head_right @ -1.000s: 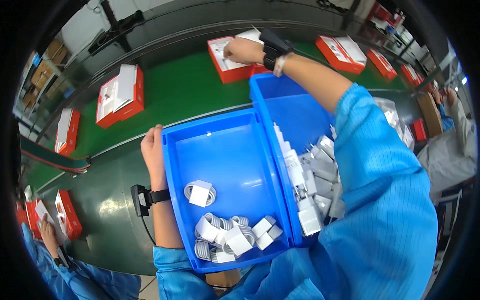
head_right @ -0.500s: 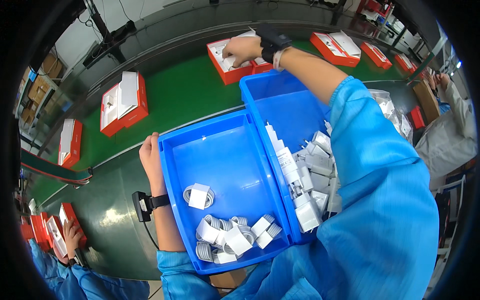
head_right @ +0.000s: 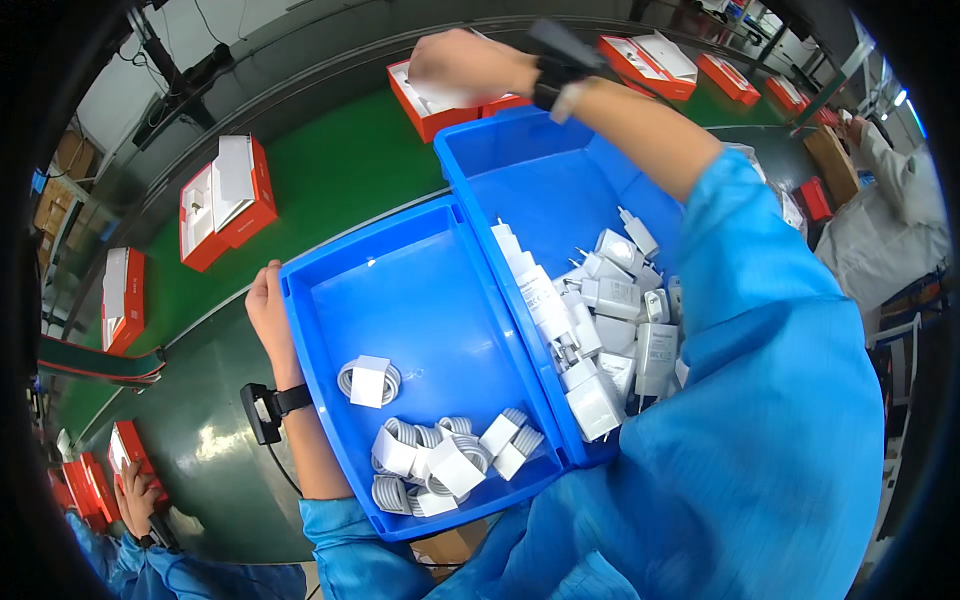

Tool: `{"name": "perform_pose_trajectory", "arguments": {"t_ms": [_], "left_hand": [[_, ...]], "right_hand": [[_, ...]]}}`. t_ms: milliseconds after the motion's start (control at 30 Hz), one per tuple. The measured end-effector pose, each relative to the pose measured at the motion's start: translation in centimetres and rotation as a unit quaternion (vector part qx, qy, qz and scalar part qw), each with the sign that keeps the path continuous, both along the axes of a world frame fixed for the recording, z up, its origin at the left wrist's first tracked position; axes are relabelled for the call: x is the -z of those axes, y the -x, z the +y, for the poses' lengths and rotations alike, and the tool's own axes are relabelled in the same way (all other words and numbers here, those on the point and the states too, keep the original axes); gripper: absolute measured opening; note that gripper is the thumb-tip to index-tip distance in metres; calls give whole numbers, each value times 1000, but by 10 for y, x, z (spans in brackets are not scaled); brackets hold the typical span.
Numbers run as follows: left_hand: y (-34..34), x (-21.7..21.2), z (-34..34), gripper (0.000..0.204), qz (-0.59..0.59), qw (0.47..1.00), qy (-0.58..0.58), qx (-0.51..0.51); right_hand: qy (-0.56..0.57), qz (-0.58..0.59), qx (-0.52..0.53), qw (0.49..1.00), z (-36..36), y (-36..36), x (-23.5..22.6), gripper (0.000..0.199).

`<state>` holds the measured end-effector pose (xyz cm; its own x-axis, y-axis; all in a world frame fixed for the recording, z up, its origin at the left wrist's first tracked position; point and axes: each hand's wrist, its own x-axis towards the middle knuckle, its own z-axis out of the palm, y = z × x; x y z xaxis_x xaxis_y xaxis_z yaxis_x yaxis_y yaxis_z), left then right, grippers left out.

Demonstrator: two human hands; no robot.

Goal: Picking power adapters and cables from bins and placing them into product boxes on a conveyor belt.

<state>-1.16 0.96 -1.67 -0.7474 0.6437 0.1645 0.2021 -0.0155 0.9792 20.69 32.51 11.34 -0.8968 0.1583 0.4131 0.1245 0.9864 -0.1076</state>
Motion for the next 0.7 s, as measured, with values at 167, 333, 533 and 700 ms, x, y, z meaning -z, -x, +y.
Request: {"name": "perform_pose_trajectory", "arguments": {"t_ms": [167, 333, 533, 700], "left_hand": [[-6, -10, 7, 37, -22, 999, -11, 27], [-1, -9, 4, 39, 3, 1000, 11, 26], [-3, -7, 1, 39, 36, 999, 9, 12], [-3, -5, 2, 38, 9, 999, -5, 32]], "right_hand": [[179, -389, 3, 904, -109, -93, -65, 23], [151, -592, 89, 787, -131, -165, -14, 58], [175, -557, 138, 800, -132, -174, -2, 58], [216, -348, 142, 901, -105, -163, 12, 42]]}}
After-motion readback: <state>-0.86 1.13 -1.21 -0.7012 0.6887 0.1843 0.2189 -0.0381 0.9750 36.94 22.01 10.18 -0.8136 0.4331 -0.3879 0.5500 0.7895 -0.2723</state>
